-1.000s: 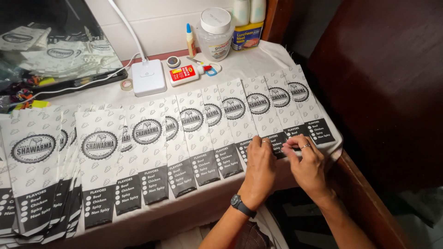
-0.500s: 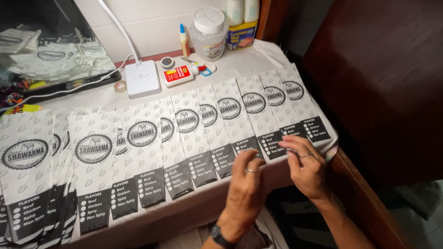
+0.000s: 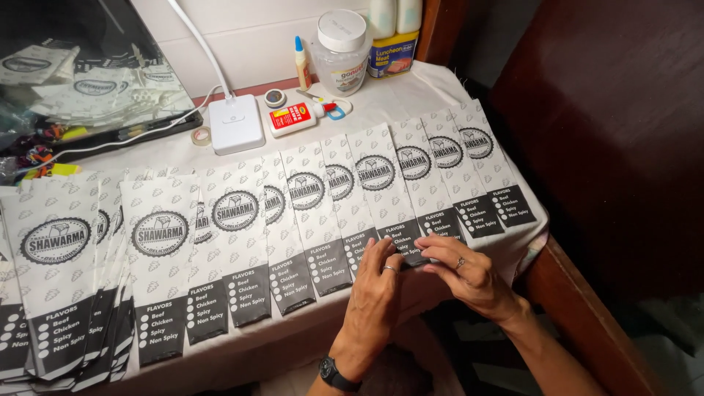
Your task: The person assembles printed shawarma paper packages by applying glue to the edges of flat sheets, folding them into triangular pouches, and pressing the seams to seal. The person repeats this process for multiple packages laid out on a table.
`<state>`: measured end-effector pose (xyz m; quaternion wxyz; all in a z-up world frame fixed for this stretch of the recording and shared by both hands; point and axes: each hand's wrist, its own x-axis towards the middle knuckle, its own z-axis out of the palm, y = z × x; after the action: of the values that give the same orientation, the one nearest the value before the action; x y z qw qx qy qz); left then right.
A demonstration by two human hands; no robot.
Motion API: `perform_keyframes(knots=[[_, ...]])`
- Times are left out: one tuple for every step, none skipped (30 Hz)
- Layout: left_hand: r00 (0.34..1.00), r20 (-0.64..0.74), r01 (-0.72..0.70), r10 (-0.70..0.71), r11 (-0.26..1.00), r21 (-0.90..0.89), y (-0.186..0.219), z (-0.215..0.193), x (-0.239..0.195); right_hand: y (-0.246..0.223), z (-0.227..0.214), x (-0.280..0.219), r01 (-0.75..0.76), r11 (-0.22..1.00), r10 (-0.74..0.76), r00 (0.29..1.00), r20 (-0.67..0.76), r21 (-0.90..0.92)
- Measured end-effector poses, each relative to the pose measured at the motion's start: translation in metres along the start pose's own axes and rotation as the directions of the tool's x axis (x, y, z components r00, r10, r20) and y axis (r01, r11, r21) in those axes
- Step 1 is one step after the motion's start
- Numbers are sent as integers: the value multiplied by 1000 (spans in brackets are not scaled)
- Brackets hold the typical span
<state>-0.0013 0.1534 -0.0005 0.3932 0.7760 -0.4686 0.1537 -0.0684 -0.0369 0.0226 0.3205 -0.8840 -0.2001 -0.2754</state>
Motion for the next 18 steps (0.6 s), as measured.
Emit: perform_keyframes(knots=[[1000, 4, -4, 5, 1000, -19, 0, -2, 1, -1, -1, 0, 1, 1000, -1, 1000, -2, 21], [1000, 6, -4, 4, 1000, -20, 1, -2, 0, 0, -1, -3, -2, 1000, 2, 1000, -2, 22], [1000, -8, -16, 16, 1000, -24, 1, -3, 1, 1, -1, -5, -24, 999, 24, 1000, 10, 43], [999, -23, -29, 29, 999, -28, 2, -4, 1, 1, -1, -7, -46, 997, 45, 999, 22, 64], [999, -23, -29, 29, 999, -26, 2, -5, 1, 2, 0, -8, -46, 997, 45, 999, 21, 65], [999, -21, -33, 32, 999, -32, 3, -6, 2, 2, 0, -8, -43, 997, 43, 999, 14, 68], [999, -18, -36, 35, 999, -39, 4, -8, 2, 2, 1, -9, -41, 997, 41, 999, 7, 71], [999, -18, -35, 35, 999, -39, 3, -7, 2, 2, 1, -7, -42, 997, 41, 999, 7, 72], [999, -13, -31, 30, 999, -42, 2, -7, 1, 1, 1, -6, -32, 997, 32, 999, -5, 72], [1000, -8, -26, 26, 999, -46, 1, -6, 1, 0, 1, -5, -21, 997, 23, 1000, -17, 72], [1000, -6, -24, 24, 999, -46, 2, -5, 2, 0, 2, -3, -23, 997, 24, 1000, -16, 73], [999, -41, -22, 21, 1000, -20, 2, -4, 3, 0, 4, -2, 2, 999, 1, 999, -49, 52], [997, -74, -19, 20, 1000, 6, 3, -2, 4, 1, 6, 0, 26, 999, -23, 996, -81, 30], [997, -72, -18, 18, 1000, 4, 3, -2, 4, 2, 10, -3, 23, 999, -20, 997, -80, 31], [998, -60, 10, -11, 1000, -10, 3, -2, 5, 5, 13, -6, -45, 998, 49, 994, -94, 47], [998, -46, 39, -40, 999, -25, 4, -2, 6, 6, 17, -8, -112, 992, 118, 987, -107, 64], [998, -45, 38, -39, 999, -25, 4, 0, 7, 4, 18, -7, -112, 992, 119, 987, -109, 64], [996, -34, 79, -80, 997, -22, 5, 2, 9, 1, 20, -5, -164, 985, 168, 976, -138, 44]])
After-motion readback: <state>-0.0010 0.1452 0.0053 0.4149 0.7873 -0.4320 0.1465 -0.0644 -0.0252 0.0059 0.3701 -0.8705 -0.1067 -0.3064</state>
